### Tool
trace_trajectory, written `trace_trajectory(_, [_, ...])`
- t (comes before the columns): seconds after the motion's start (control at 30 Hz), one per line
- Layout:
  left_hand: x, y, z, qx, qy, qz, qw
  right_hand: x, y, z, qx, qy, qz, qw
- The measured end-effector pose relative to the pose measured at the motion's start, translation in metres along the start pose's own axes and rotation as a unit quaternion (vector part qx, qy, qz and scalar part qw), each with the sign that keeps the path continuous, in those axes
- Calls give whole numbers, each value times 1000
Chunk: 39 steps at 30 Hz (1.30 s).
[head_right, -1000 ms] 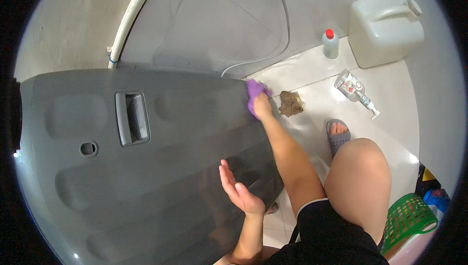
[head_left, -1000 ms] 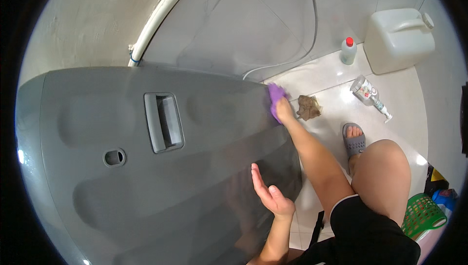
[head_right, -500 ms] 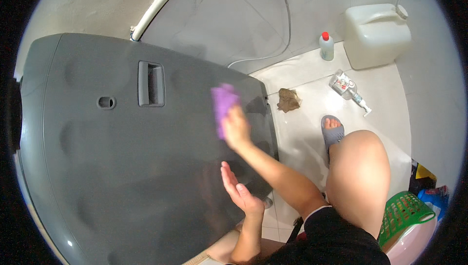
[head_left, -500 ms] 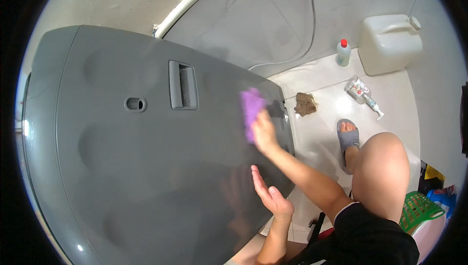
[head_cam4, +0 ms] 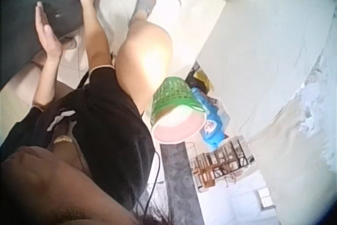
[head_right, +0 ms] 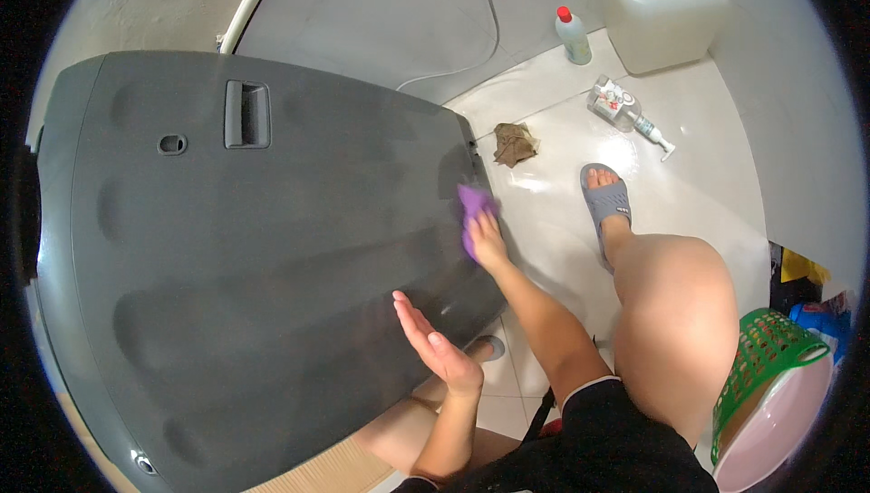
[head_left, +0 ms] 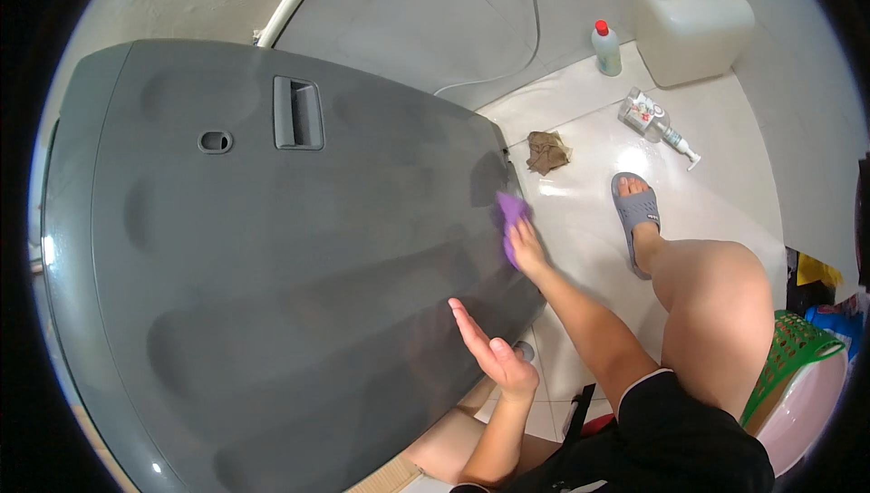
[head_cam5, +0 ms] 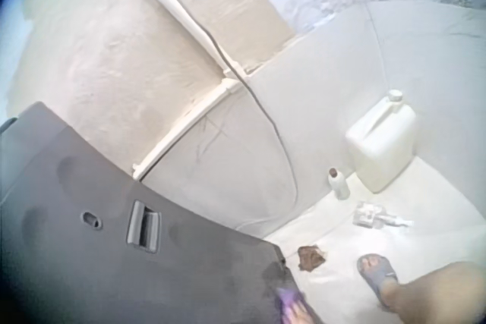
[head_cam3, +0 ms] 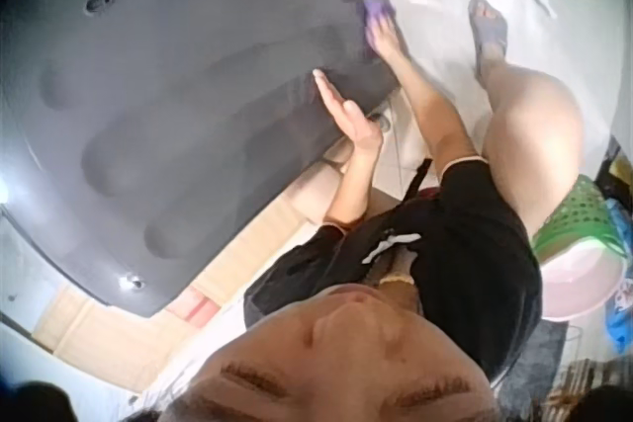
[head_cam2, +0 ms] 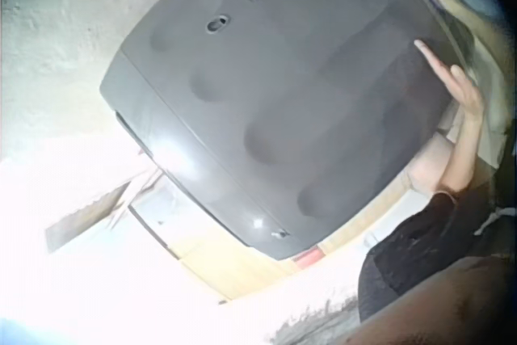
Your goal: The person wipes the exterior surface of a washing machine with a purple cloth and then cleans the surrounding tile floor and walls.
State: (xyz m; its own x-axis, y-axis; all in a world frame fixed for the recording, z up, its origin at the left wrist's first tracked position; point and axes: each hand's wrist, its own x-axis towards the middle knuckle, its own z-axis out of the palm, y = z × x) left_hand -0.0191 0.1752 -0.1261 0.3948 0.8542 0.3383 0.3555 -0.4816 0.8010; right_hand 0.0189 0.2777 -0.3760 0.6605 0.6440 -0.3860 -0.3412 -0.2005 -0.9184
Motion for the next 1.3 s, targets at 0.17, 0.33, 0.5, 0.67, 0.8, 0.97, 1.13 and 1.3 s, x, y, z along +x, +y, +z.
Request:
trace_trajectory(0.17, [-15,7,-17,-20,-27,-12,999,-44,49,-2,72,33,118,990])
trace_trajectory(0.33, [-27,20,-46,-26,29,53,998,-50,-115,27,72,30,-135,988])
trace_trajectory(0.5, [-54,24,-71,-75,116,119,983,-174,-336,16,19,-142,-510,848])
trace_trajectory(0.67, [-52,18,-83,55,173,203,962,-153,-284,11,19,-86,-540,837])
trace_trajectory(0.8, [-61,-1,-85,87,197,213,953,-101,-177,16,23,-68,-380,922])
trace_trajectory(0.97, [-56,7,-57,75,184,208,958,-63,54,-17,-18,-35,-37,999])
trace_trajectory(1.13, [-51,3,-58,93,163,219,957,-83,75,-7,-37,13,52,998])
trace_trajectory(1.3, [-44,14,-77,36,168,212,962,-121,-102,30,65,-39,-77,994])
